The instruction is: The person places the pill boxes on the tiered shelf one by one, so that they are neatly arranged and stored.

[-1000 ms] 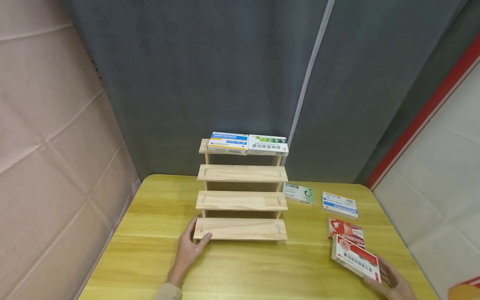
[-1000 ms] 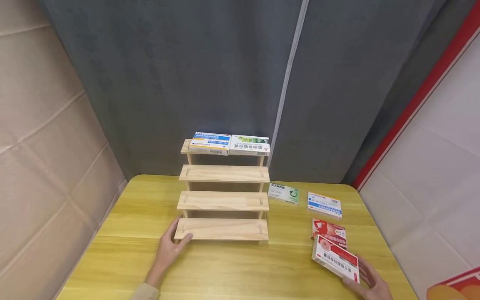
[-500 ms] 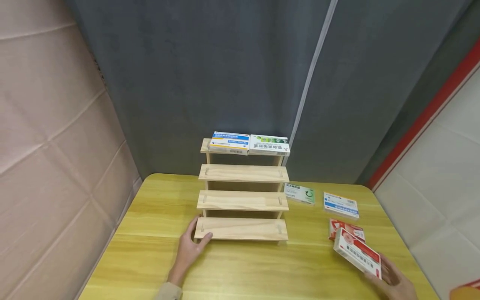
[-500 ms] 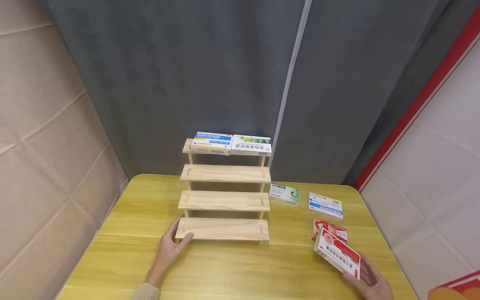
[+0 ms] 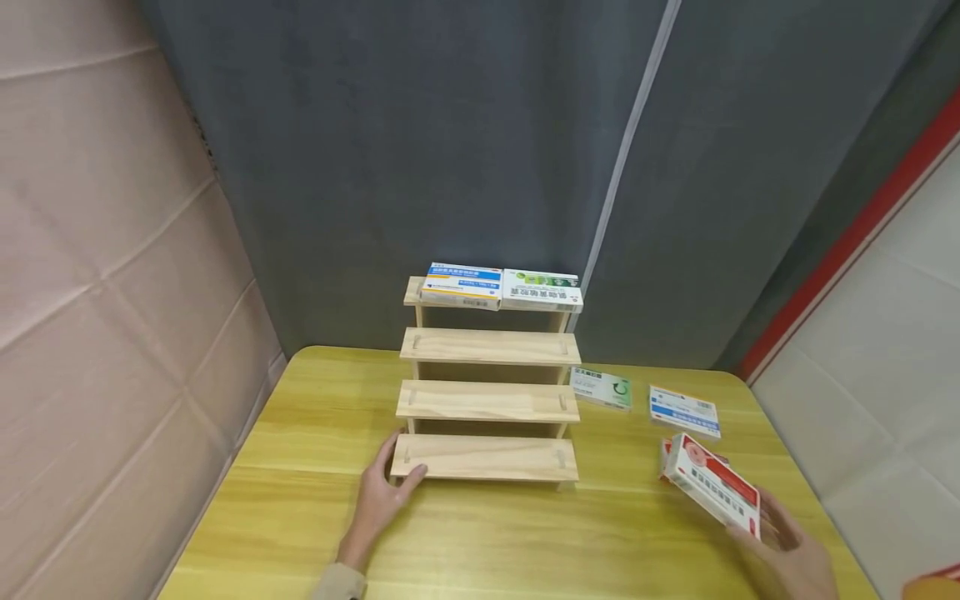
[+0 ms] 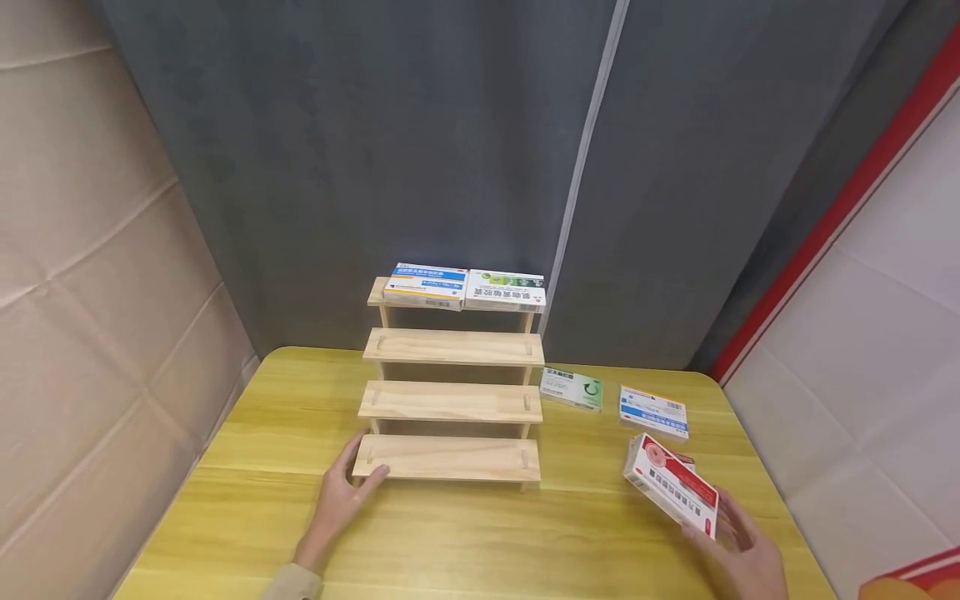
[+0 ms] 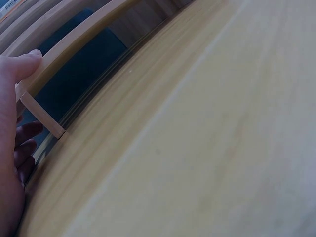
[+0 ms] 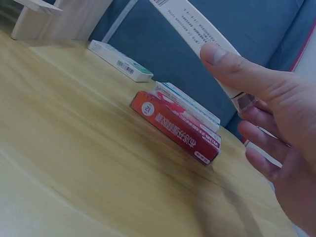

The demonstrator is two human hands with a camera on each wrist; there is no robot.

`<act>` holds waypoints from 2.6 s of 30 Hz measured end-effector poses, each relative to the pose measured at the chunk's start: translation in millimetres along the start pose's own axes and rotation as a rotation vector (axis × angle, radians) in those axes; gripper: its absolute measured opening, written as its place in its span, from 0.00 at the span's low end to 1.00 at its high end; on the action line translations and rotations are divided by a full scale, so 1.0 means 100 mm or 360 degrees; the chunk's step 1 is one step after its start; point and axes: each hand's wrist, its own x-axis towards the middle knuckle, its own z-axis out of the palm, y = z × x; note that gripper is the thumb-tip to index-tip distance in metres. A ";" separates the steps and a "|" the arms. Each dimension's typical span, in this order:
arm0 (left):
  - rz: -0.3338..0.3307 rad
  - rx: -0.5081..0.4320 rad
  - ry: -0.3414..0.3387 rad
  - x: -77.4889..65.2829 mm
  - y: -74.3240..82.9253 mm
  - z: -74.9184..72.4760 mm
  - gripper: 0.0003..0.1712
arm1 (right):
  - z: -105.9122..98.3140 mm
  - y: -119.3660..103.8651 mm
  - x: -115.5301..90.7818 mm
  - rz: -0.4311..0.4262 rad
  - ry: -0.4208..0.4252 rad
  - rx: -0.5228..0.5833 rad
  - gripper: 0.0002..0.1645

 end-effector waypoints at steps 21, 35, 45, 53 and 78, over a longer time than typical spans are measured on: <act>-0.0082 -0.0031 0.0005 -0.02 0.16 0.02 0.46 | 0.19 -0.40 -0.13 -0.0208 0.0485 0.0230 0.52; -0.0055 -0.0074 -0.0005 -0.03 0.26 -0.02 0.46 | 0.29 -0.68 -0.12 -0.0312 0.0432 0.0387 0.52; 0.0003 -0.0053 0.0000 -0.02 -0.01 0.00 0.46 | 0.34 -0.94 -0.13 -0.0242 0.0413 0.0850 0.50; -0.0031 -0.0056 -0.0003 -0.01 0.02 0.00 0.47 | 0.39 -1.07 -0.12 -0.0347 0.0473 0.0858 0.48; -0.0041 -0.0041 0.0032 -0.01 0.07 0.03 0.47 | 0.45 -1.60 -0.33 -0.0583 0.0365 0.0732 0.51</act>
